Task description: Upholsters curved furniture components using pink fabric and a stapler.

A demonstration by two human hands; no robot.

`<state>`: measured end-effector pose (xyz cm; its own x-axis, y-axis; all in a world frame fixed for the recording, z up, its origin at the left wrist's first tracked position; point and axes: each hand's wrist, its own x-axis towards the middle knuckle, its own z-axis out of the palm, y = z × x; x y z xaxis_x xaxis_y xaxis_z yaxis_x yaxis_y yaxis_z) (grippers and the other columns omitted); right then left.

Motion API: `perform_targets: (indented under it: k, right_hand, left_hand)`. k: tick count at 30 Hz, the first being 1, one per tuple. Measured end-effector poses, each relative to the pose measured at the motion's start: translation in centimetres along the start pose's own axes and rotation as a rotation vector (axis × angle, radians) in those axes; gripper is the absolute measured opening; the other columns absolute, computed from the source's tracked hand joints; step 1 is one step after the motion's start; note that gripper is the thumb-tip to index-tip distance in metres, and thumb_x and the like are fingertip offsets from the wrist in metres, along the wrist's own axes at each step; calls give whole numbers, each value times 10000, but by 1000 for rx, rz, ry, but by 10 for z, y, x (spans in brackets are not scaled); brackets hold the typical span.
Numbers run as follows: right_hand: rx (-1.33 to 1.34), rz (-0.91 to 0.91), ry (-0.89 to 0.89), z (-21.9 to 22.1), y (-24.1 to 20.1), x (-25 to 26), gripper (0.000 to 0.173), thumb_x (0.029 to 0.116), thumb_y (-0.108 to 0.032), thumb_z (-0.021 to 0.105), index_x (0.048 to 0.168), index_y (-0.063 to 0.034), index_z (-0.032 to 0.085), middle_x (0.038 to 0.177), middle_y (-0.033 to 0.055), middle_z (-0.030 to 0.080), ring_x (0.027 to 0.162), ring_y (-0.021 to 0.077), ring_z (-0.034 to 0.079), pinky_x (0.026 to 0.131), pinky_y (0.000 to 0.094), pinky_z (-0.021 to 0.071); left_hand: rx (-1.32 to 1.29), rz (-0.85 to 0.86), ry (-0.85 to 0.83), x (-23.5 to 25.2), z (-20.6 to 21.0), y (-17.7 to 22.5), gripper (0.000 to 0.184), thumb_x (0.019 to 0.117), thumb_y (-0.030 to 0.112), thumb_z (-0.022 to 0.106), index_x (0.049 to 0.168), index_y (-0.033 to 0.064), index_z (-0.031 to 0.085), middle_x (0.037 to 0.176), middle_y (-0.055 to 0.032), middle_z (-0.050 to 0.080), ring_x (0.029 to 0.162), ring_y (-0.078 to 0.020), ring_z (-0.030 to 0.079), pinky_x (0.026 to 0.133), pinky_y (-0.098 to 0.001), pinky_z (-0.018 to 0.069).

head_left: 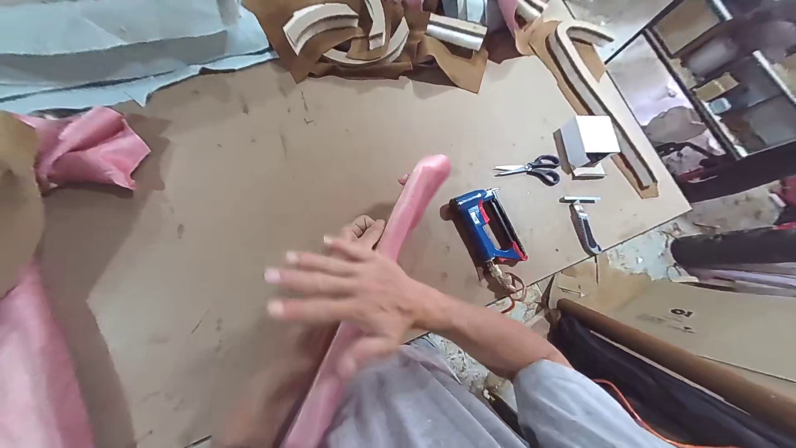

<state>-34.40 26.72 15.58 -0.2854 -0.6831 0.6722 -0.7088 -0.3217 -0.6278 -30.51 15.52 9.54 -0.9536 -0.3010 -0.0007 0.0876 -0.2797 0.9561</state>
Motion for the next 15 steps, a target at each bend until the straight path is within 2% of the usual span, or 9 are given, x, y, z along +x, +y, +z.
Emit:
perform_targets:
  k: [1, 2, 3, 4, 6, 8, 11, 13, 15]
  right_hand:
    - [57, 14, -8, -14, -18, -5, 810, 975, -758, 227, 1460, -222, 594, 1566, 61, 511, 1509, 290, 379, 1252, 596, 251]
    - [-16, 61, 49, -39, -21, -18, 722, 1036, -670, 232, 1459, -204, 586, 1538, 79, 536, 1471, 285, 435, 1227, 563, 332]
    - [-240, 171, 133, -70, -12, -40, 578, 1093, -523, 276, 1504, -192, 510, 1544, 80, 517, 1446, 259, 464, 1195, 501, 400]
    - [-549, 358, 218, -99, 5, -63, 527, 1086, -423, 404, 1504, -114, 497, 1500, 141, 545, 1378, 282, 531, 1117, 481, 472]
    - [-967, 895, 126, -145, 49, -104, 739, 952, -556, 594, 1512, -84, 499, 1448, 267, 527, 1320, 434, 525, 1034, 604, 469]
    - [-1042, 1256, -85, -163, 85, -155, 954, 856, -698, 622, 1577, -111, 407, 1451, 348, 473, 1309, 553, 474, 994, 711, 429]
    - [-996, 1433, -229, -166, 107, -180, 1003, 868, -684, 645, 1615, -102, 314, 1379, 317, 555, 1244, 510, 557, 987, 676, 460]
    - [-938, 1466, -286, -172, 113, -167, 948, 871, -528, 716, 1593, -51, 329, 1335, 290, 604, 1218, 471, 599, 1004, 662, 459]
    - [-934, 1507, -322, -173, 115, -142, 840, 824, -331, 749, 1530, -24, 415, 1279, 286, 636, 1203, 471, 607, 995, 683, 449]
  left_hand:
    - [212, 12, 84, 2, 1, 27, 233, 1013, 200, 619, 905, 12, 706, 691, -27, 669, 596, -75, 625, 571, -255, 544]
    - [473, -47, 141, 0, 1, 61, 223, 1025, 228, 581, 906, 54, 656, 693, -13, 629, 589, -76, 591, 555, -263, 515]
    - [726, -45, 201, 0, -2, 82, 219, 1035, 255, 560, 909, 91, 631, 728, 2, 605, 612, -79, 577, 568, -278, 501]
    - [940, 1, 244, 1, -7, 91, 221, 1036, 259, 552, 933, 84, 640, 812, -19, 615, 669, -107, 595, 609, -314, 525]
    - [1197, 89, 276, 3, -19, 67, 243, 1026, 225, 570, 961, 13, 670, 959, -123, 642, 772, -218, 655, 686, -404, 577]
    - [1272, 45, 233, 0, -28, 12, 274, 1033, 221, 562, 986, -24, 675, 1035, -183, 657, 843, -294, 696, 750, -452, 601]
    - [1285, -84, 179, -4, -35, -55, 320, 1050, 245, 523, 1029, -34, 680, 1070, -201, 668, 935, -338, 704, 820, -475, 595]
    - [1291, -91, 179, -4, -35, -68, 304, 1042, 230, 524, 1021, -37, 671, 1052, -211, 660, 935, -357, 699, 795, -486, 595]
    - [1279, -96, 184, -5, -37, -68, 293, 1037, 228, 530, 1007, -31, 666, 1041, -206, 654, 925, -358, 696, 776, -483, 594]
